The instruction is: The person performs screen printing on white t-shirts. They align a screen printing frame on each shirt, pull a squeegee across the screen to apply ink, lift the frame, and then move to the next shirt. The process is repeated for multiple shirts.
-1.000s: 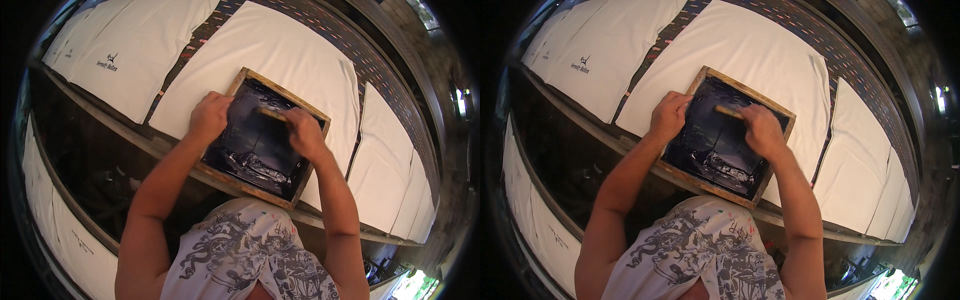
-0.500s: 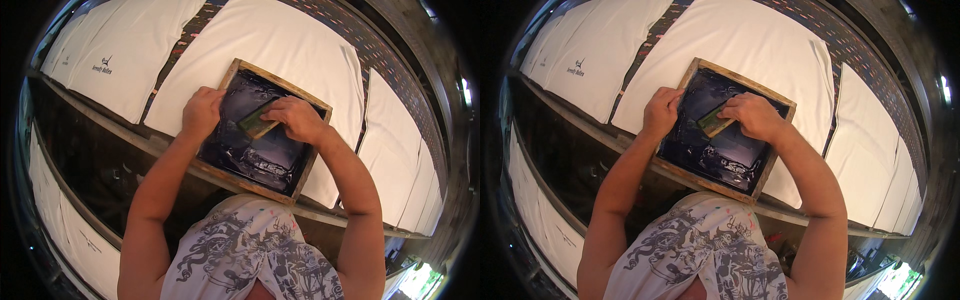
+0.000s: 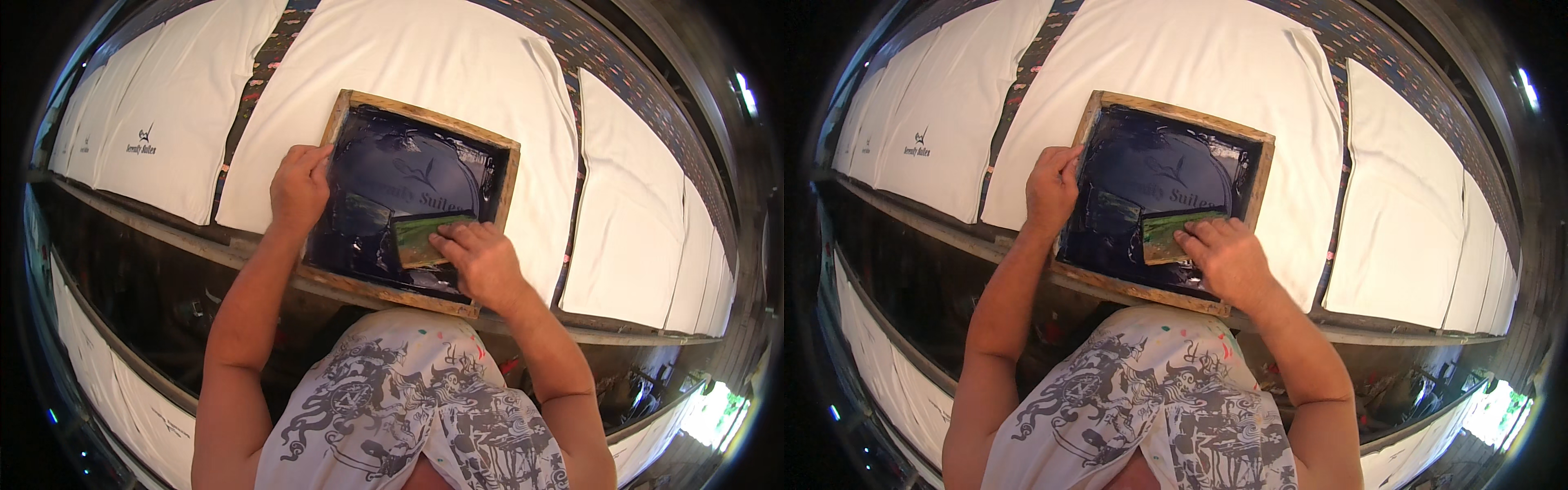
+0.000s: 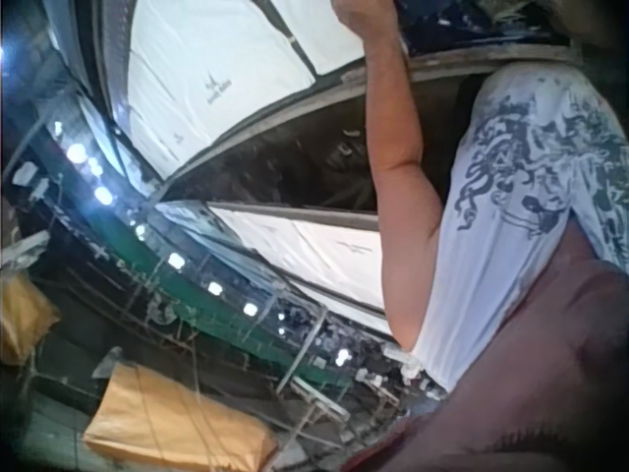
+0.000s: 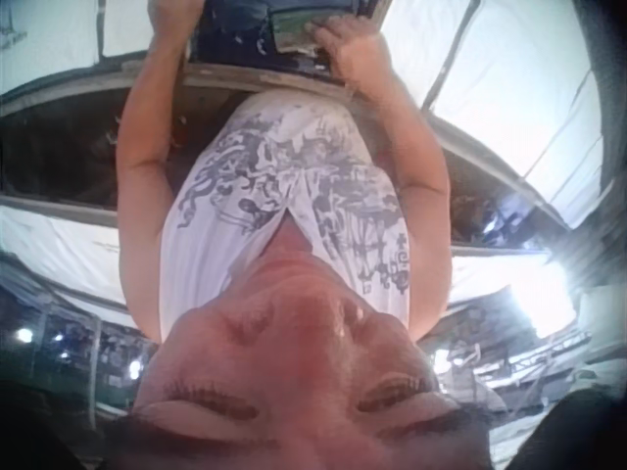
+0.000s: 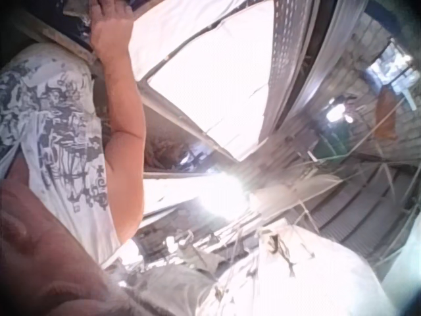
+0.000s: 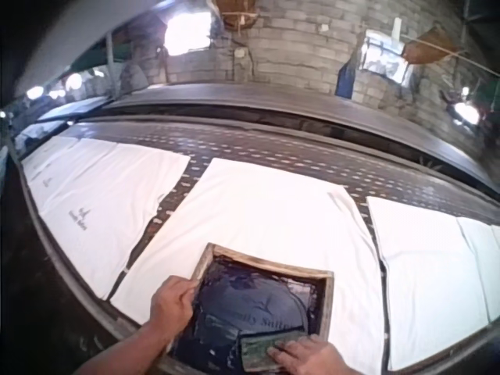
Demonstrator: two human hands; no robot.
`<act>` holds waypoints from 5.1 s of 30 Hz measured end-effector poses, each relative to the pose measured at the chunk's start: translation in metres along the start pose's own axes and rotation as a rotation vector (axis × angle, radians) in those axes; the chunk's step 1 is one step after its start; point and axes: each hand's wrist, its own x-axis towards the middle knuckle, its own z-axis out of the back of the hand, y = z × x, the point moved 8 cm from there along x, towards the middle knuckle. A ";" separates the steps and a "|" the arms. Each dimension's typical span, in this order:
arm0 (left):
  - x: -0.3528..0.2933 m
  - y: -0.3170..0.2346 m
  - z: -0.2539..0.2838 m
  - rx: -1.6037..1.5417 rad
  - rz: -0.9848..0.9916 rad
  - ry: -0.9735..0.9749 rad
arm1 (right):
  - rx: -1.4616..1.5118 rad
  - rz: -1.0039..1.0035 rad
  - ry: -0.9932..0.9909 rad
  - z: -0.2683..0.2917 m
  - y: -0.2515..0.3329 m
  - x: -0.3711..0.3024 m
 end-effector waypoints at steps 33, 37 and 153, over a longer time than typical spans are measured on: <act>-0.050 0.039 0.004 -0.515 0.216 0.191 | 1.051 -0.882 -0.445 -0.052 -0.014 -0.143; -0.040 0.011 0.023 -0.542 0.264 0.191 | 1.198 -0.921 -0.414 -0.064 -0.018 -0.148; -0.208 -0.538 -0.420 -0.884 0.259 0.149 | 0.735 -0.721 -0.805 0.164 -0.356 -0.745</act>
